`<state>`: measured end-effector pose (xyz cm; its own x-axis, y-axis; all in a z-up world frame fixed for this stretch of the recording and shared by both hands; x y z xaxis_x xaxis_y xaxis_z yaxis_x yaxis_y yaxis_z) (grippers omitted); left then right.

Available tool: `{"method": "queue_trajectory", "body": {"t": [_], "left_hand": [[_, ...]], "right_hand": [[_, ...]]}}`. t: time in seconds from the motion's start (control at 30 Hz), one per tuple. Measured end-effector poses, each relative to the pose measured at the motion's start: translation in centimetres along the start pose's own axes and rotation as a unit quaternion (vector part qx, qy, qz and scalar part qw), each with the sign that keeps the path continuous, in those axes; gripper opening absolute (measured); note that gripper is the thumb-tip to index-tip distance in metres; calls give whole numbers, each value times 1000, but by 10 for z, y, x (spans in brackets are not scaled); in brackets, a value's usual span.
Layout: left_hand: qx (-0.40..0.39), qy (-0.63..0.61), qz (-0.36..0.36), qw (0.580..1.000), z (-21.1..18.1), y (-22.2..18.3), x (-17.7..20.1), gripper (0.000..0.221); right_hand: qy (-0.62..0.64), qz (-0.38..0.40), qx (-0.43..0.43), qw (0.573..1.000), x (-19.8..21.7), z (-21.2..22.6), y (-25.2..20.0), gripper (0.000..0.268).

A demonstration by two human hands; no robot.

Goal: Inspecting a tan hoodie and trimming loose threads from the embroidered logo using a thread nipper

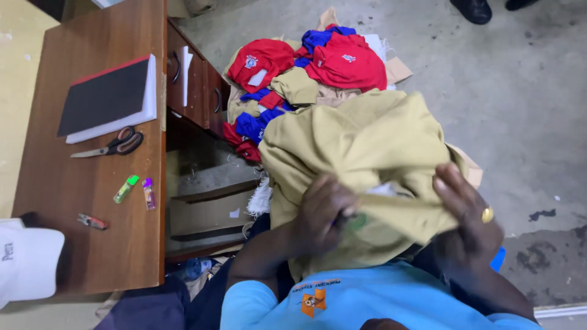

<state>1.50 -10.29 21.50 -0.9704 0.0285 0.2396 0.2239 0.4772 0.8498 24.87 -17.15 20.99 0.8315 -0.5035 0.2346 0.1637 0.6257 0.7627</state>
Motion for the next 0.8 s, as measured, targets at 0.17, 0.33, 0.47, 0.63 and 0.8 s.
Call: {"method": "queue_trajectory", "body": {"t": [0.17,0.33,0.47,0.63,0.8], "left_hand": [[81,-10,24,996,49,53,-34,23],[47,46,122,990,76,26,-91,15],[60,76,112,989,119,4,-122,24],[87,53,74,992,66,-21,-81,33],[-70,37,222,972,14,-97,-104,40]], "right_hand": [[171,81,-357,915,-23,-122,-45,33],[227,128,-627,735,-44,-205,-157,61],[262,183,-629,709,-80,-146,-108,78],[393,52,-661,637,-56,-185,-131,79],[519,42,-640,564,-52,-280,-208,58]]}}
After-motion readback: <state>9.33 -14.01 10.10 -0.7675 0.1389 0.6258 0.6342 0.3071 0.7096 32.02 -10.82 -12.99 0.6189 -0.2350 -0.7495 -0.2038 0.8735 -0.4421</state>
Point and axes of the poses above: each hand's wrist, its own y-axis towards the middle knuckle, its own x-axis out of the back of the hand, z = x × y, the point moved 4 cm from there along y, towards the middle knuckle, and after that the axes turned 5 degrees about -z, right-handed, at the moved point
